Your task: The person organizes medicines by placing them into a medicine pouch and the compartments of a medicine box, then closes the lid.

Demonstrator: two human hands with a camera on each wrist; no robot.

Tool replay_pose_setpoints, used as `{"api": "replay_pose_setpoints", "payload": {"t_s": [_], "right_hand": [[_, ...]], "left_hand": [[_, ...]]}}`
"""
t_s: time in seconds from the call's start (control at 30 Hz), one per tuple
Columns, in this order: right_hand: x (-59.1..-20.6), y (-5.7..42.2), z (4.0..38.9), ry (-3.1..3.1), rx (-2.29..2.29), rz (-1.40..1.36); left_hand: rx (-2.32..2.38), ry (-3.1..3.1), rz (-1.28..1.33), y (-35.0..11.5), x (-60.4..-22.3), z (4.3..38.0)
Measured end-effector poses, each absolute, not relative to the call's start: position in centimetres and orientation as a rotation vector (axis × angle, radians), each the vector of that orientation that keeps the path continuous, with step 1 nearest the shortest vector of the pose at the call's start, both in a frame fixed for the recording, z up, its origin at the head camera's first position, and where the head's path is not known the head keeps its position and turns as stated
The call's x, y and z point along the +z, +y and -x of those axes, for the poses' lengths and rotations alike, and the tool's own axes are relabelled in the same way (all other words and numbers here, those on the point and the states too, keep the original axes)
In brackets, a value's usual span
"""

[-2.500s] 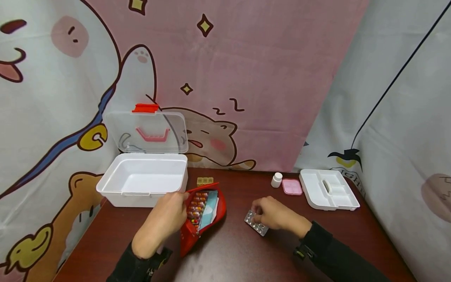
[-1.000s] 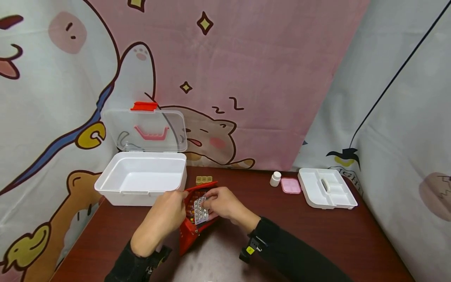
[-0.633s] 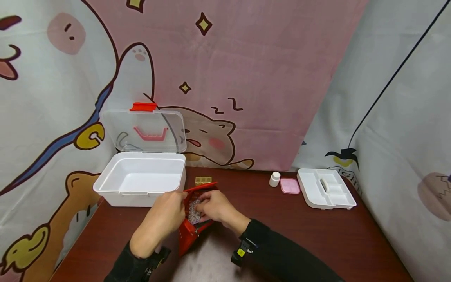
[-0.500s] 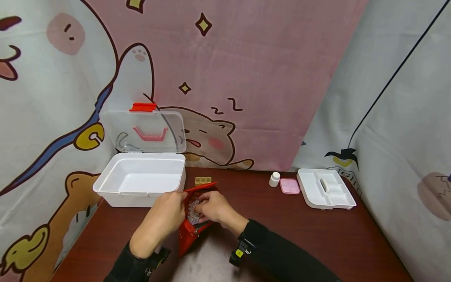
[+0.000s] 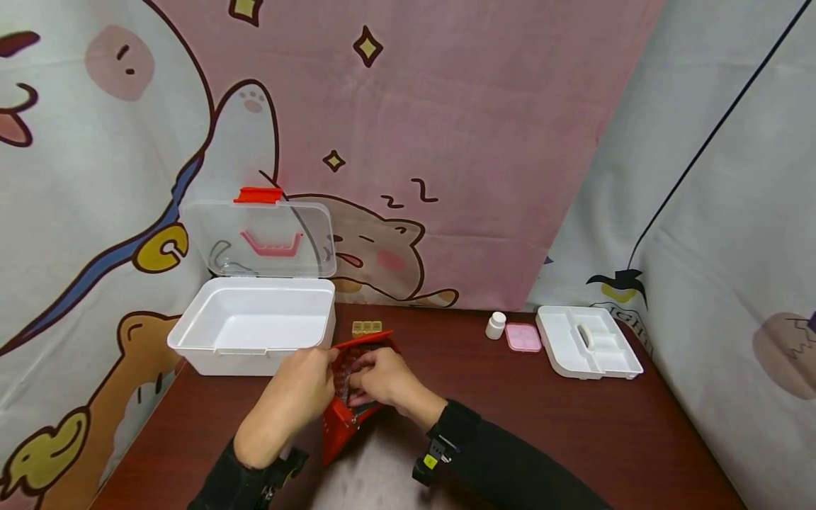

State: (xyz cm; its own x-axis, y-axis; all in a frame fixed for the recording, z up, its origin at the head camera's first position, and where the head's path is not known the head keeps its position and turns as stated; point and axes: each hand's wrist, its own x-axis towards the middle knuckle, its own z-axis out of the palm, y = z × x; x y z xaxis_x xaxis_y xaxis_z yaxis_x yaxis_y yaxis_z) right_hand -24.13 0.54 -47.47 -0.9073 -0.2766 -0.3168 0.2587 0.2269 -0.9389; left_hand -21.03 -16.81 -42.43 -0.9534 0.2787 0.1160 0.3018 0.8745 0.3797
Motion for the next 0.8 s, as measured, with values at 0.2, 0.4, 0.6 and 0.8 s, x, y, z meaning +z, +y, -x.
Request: {"api": "replay_pose_setpoints", "payload": {"t_s": [0.2,0.4,0.6,0.8], "right_hand": [[-47.4,1.2,24.2,2.096,-1.743,0.042],[-46.8,2.8,24.8,2.106,-1.756,0.083],[-46.0,5.1,25.9,2.134,-1.769,0.089],[-46.0,7.5,26.3,2.338,-1.534,0.094]], "left_hand": [[-0.606,-2.989,0.453,-16.8,-42.6,21.1],[-0.613,-2.984,0.449,-16.7,-42.6,21.1],[-0.611,-2.989,0.440,-16.7,-42.5,21.2],[-0.611,-3.008,0.422,-16.6,-42.4,21.2]]}}
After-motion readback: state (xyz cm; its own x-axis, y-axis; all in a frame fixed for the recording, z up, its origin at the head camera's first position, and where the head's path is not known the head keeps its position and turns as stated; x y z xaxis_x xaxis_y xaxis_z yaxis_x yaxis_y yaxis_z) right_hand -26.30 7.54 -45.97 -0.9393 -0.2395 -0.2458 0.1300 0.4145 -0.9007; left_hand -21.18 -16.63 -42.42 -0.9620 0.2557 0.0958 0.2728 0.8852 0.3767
